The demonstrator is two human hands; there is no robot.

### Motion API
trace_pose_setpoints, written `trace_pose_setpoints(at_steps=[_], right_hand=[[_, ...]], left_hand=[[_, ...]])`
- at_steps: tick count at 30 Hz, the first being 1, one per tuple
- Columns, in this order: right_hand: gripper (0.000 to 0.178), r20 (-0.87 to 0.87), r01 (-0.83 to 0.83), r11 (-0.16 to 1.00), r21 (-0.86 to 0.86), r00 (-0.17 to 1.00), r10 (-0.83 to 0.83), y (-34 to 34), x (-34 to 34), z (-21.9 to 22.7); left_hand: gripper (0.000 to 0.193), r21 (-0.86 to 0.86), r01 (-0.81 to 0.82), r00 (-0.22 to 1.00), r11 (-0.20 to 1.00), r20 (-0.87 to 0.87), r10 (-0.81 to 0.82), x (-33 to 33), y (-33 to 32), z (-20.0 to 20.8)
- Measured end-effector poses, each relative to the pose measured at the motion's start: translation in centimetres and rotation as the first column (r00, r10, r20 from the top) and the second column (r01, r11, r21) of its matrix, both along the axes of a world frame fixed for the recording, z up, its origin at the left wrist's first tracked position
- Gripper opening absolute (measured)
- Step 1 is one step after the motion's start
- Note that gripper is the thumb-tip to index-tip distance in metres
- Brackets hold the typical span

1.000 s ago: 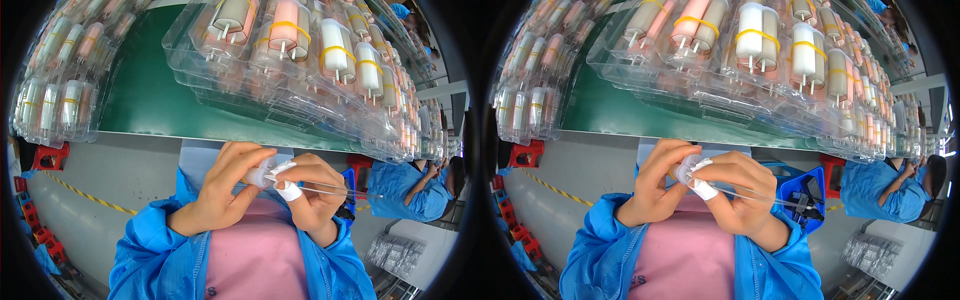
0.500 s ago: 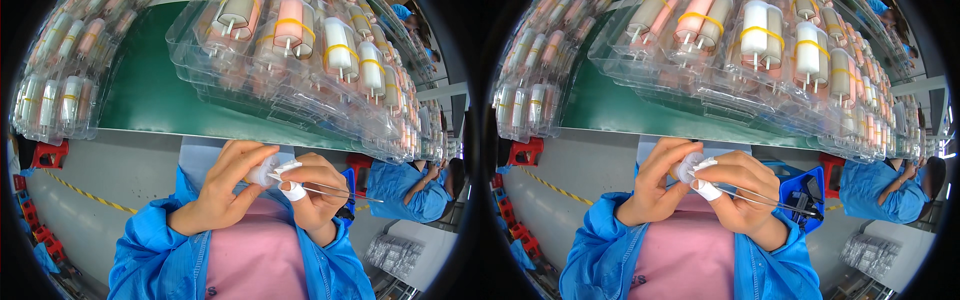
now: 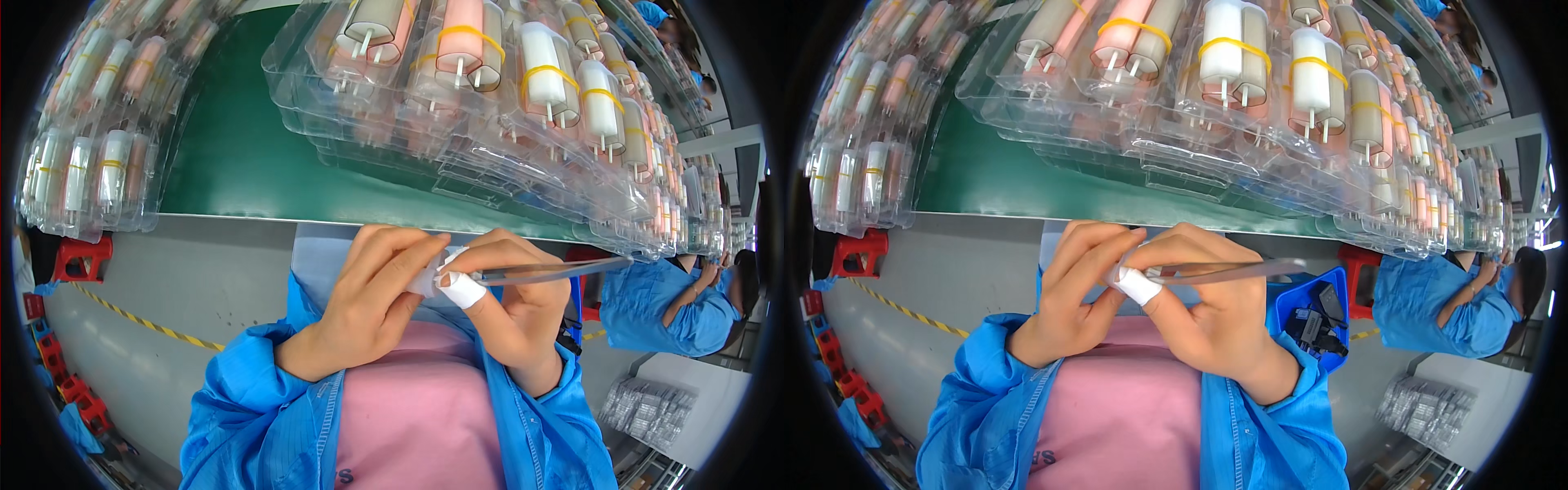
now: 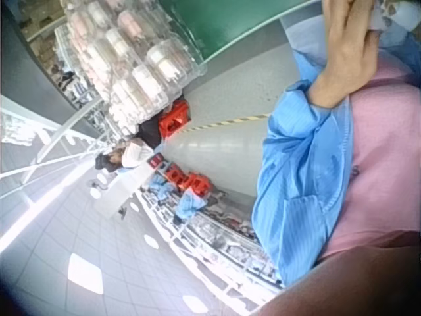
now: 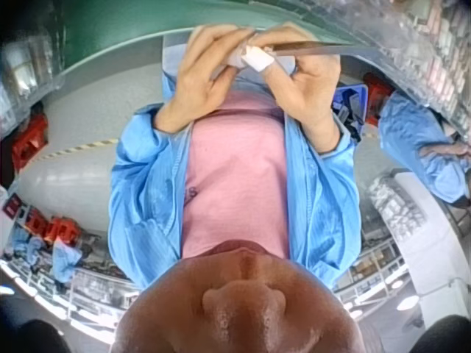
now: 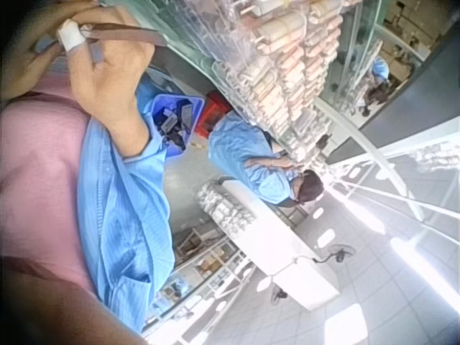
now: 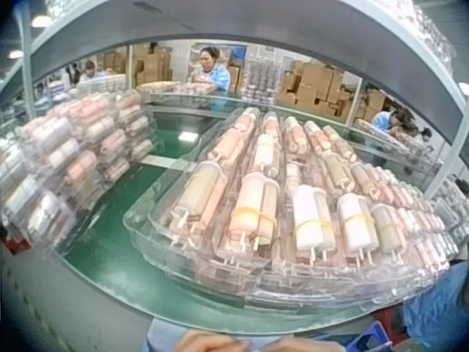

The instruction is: The recorder uses tweezers and a cotton swab to assemble and clean small cylindrical components in a factory production area.

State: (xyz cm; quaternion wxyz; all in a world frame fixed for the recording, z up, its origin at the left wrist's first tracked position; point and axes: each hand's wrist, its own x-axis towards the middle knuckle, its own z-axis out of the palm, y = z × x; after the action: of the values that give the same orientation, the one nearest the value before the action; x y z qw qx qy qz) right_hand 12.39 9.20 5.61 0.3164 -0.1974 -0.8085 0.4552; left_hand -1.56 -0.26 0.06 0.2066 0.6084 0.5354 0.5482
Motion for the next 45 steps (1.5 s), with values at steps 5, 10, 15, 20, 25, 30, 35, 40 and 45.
trace_pose_setpoints(at_steps=[5, 10, 15, 20, 25, 30, 35, 40, 45], right_hand=[[0.013, -0.258, 0.069, 0.984, -0.165, 0.96, -0.111, -0.7, 0.7, -1.7], [0.015, -0.253, 0.071, 0.989, -0.129, 0.962, -0.103, -0.9, 0.9, -1.6], [0.016, -0.245, 0.083, 0.989, -0.125, 0.963, -0.112, -1.1, 0.9, -1.8], [0.018, -0.257, 0.08, 0.992, -0.102, 0.961, -0.104, -1.1, 0.8, -1.8], [0.017, -0.211, 0.096, 0.994, -0.051, 0.972, -0.105, -1.2, 0.8, -1.8], [0.015, -0.187, 0.107, 0.994, -0.036, 0.976, -0.112, -1.3, 0.7, -1.5], [0.013, -0.169, 0.121, 0.992, -0.047, 0.977, -0.127, -1.3, 0.7, -1.3], [0.013, -0.138, 0.086, 0.996, -0.033, 0.986, -0.089, -1.0, 0.5, -1.1], [0.015, -0.29, 0.124, 0.989, -0.086, 0.946, -0.144, -0.9, 0.7, -1.6]], left_hand=[[0.054, -0.028, 0.056, 0.972, 0.998, 0.229, -0.048, 0.3, -0.3, -0.1], [0.05, -0.033, 0.114, 0.969, 0.993, 0.225, -0.103, -0.1, -0.4, -0.3], [0.049, -0.04, 0.11, 0.966, 0.993, 0.241, -0.097, 0.0, -0.3, -0.3], [0.051, -0.022, 0.088, 0.966, 0.996, 0.244, -0.08, 0.1, -0.2, -0.3], [0.058, 0.0, 0.039, 0.963, 0.999, 0.268, -0.038, 0.6, -0.1, -0.2], [0.058, 0.022, 0.005, 0.984, 1.0, 0.178, -0.009, 0.6, -0.1, -0.2], [0.047, 0.053, -0.006, 1.0, 0.999, 0.007, 0.006, 0.1, -0.1, -0.2], [0.048, 0.089, -0.023, 0.998, 0.996, -0.049, 0.027, 0.0, 0.1, -0.3], [0.048, 0.039, 0.038, 0.947, 0.998, 0.317, -0.049, 1.0, -0.2, -0.3]])
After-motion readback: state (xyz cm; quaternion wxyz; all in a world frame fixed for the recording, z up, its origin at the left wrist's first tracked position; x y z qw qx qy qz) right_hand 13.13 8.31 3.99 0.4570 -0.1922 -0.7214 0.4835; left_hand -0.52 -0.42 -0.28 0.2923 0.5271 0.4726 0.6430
